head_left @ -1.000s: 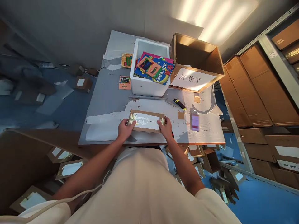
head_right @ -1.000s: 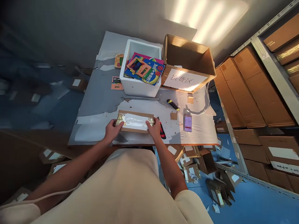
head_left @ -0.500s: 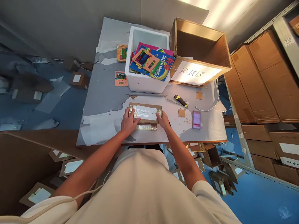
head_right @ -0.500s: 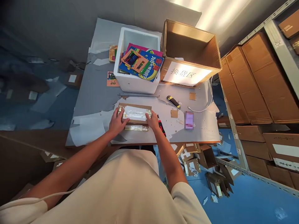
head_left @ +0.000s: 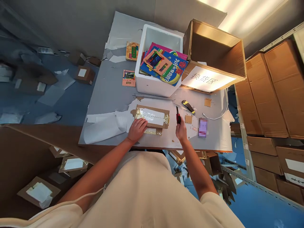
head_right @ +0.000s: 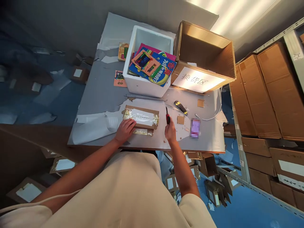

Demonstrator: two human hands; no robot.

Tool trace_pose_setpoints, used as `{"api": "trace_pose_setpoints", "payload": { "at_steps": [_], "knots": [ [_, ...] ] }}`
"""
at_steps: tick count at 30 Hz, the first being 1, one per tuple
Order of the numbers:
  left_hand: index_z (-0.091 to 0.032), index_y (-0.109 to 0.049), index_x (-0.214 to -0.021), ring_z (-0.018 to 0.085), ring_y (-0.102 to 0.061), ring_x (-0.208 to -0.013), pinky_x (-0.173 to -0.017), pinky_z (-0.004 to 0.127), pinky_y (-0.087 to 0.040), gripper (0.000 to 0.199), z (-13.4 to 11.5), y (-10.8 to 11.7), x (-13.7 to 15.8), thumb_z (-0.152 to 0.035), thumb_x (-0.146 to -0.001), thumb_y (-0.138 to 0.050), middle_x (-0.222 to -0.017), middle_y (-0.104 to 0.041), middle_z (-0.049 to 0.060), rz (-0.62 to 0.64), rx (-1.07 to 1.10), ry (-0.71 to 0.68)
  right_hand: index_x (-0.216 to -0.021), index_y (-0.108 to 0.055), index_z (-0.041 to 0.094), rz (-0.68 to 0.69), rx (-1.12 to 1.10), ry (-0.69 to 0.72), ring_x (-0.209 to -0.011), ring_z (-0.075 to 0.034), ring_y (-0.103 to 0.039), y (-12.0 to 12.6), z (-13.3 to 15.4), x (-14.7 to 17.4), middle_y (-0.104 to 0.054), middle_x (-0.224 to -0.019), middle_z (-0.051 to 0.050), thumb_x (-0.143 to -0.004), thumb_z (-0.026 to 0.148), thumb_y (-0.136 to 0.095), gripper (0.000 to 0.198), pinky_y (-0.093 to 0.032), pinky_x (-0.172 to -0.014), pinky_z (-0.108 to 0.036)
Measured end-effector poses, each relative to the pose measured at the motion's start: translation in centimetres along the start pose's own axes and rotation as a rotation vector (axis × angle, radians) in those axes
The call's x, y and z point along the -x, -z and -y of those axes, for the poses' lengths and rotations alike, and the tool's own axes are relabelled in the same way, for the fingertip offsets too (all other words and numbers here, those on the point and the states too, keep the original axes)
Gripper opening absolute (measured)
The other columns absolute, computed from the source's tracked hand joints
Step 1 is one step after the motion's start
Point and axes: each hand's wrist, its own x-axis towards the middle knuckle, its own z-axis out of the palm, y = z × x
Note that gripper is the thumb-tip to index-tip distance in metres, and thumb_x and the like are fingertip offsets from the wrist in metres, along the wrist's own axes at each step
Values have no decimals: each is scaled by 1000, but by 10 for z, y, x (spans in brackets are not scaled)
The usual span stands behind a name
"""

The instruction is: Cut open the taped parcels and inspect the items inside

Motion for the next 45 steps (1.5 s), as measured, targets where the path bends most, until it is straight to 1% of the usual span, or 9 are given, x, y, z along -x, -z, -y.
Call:
{"api": "trace_pose_setpoints", "payload": {
  "at_steps": [2, 4, 7, 13, 20, 27, 33, 39, 45],
  "knots": [
    [-23, -61, -120, 26, -51, -125, -108, 50, -35, 34, 2, -2, 0, -32, -93, -43, -124, -64, 10, -15, 6, 9, -151, -19, 19, 92, 21, 226, -112, -26, -54, 12, 40, -21, -53, -131, -15, -95, 27, -28, 57, -45, -90, -38],
    [-22, -61, -120, 26, -50, -126, -108, 50, -35, 33, 3, -3, 0, -32, -93, -43, -123, -63, 11, -31, 14, 12, -150, -24, 29, 387, 131, 451, -99, -24, -59, 16, 83, -39, -60, -118, -9, -96, 30, -33, 55, -46, -83, -34],
    [-21, -62, -119, 27, -50, -126, -108, 51, -35, 34, 3, -6, 0, -32, -93, -44, -123, -63, 12, -32, 29, 3, -147, -32, 35, 667, 367, 589, -87, -22, -61, 14, 130, -57, -62, -104, -7, -93, 22, -41, 57, -44, -76, -29],
    [-22, -64, -117, 26, -51, -125, -108, 54, -37, 32, 7, -8, -1, -28, -93, -43, -121, -65, 12, -38, 55, 7, -149, -23, 41, 702, 655, 644, -91, -24, -61, 7, 155, -60, -58, -110, -10, -93, 14, -35, 63, -43, -73, -31],
    [-24, -67, -111, 24, -57, -118, -103, 49, -41, 29, 12, -8, -3, -26, -94, -43, -115, -68, 10, -59, 134, 15, -138, -47, 36, 653, 625, 449, -87, -26, -62, 11, 118, -52, -63, -98, -11, -88, 14, -50, 55, -42, -75, -36],
    [-24, -68, -111, 25, -57, -114, -99, 46, -42, 30, 9, -6, -4, -27, -95, -42, -112, -68, 11, -63, 105, 25, -120, -65, 27, 431, 347, 285, -59, -16, -51, 89, 41, -24, -53, -64, -3, -81, 12, -51, 45, -40, -64, -33],
    [-23, -66, -110, 27, -57, -109, -94, 44, -41, 31, 6, 5, -8, -34, -93, -43, -110, -68, 11, -17, 27, -15, -129, -59, 32, 319, 140, 213, -59, -16, -49, 120, 16, 11, -60, -75, -3, -84, 27, -49, 46, -47, -60, -32],
    [-16, -55, -127, 34, -52, -114, -101, 51, -31, 66, -8, 28, -43, -62, -79, -54, -122, -60, 18, 110, -168, -13, -148, -33, 31, 316, -396, -286, -53, -9, -51, 78, 3, 31, -63, -87, -1, -87, 36, -48, 63, -43, -43, -21],
    [-17, -26, -149, 38, -12, -145, -112, 56, -14, 96, -17, 41, -85, -72, -75, -49, -158, -17, 18, 282, -307, 41, -149, -30, 31, 259, -607, -308, -56, -8, -51, 39, 12, 25, -60, -85, -1, -86, 37, -49, 66, -46, -43, -20]
  ]
}}
